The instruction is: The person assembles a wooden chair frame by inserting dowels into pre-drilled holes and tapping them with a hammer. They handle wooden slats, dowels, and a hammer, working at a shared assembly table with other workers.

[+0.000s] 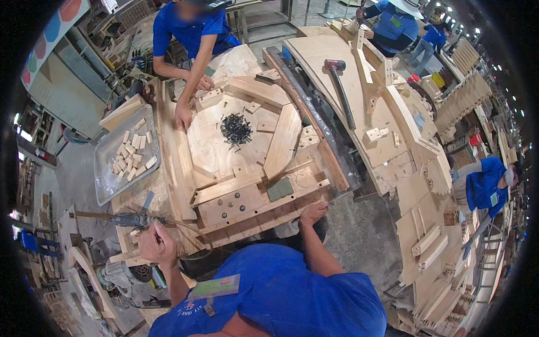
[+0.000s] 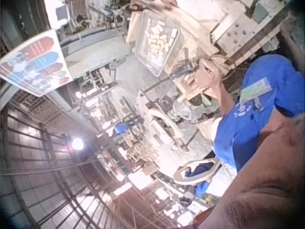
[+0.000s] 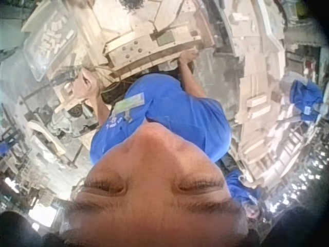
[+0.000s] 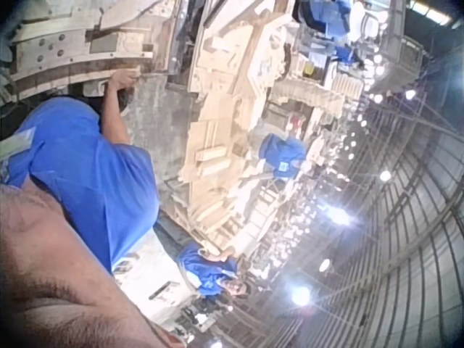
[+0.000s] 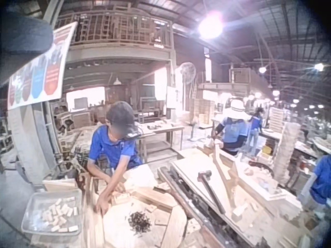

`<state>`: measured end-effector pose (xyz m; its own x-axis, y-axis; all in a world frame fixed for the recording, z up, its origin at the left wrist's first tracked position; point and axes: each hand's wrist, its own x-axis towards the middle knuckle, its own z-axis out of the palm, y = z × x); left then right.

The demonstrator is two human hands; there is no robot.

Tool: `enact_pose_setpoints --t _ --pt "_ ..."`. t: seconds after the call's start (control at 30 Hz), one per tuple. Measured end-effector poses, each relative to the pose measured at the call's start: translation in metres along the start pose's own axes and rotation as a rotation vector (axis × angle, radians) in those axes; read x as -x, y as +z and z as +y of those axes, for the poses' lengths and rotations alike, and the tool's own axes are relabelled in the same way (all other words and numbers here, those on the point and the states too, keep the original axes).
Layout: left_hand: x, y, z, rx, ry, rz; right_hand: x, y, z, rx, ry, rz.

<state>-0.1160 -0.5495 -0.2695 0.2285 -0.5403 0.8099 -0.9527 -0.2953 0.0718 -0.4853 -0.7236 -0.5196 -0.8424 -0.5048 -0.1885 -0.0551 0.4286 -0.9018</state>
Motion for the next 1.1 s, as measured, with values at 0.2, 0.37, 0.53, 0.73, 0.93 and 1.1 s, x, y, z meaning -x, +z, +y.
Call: enact_pose_setpoints --t 0.2,0.37,0.53,0.73,0.93,1.1 --pt "-0.007 -0.005 0.004 0.014 -0.013 -0.046 -0.011 0.003 0.015 0.053 -0.059 0.025" --pt "-0.002 -0.009 0.000 -0.008 -0.004 -0.080 0.001 0.006 0.013 0.078 -0.003 -0.048" --pt "-0.004 -0.007 0.000 0.037 -0.012 -0.060 -0.005 0.002 0.011 0.077 0.031 -0.073" --pt "-0.008 -0.003 0.003 0.042 0.009 -0.049 -0.012 -0.006 0.014 0.106 0.007 -0.045" --pt "-0.003 0.001 -0.003 0.023 0.019 -0.017 -0.011 -0.007 0.012 0.024 -0.055 -0.122" --pt "-0.006 0.002 -0.003 -0.026 0.022 -0.029 -0.007 -0.006 0.008 0.048 -0.076 -0.120"
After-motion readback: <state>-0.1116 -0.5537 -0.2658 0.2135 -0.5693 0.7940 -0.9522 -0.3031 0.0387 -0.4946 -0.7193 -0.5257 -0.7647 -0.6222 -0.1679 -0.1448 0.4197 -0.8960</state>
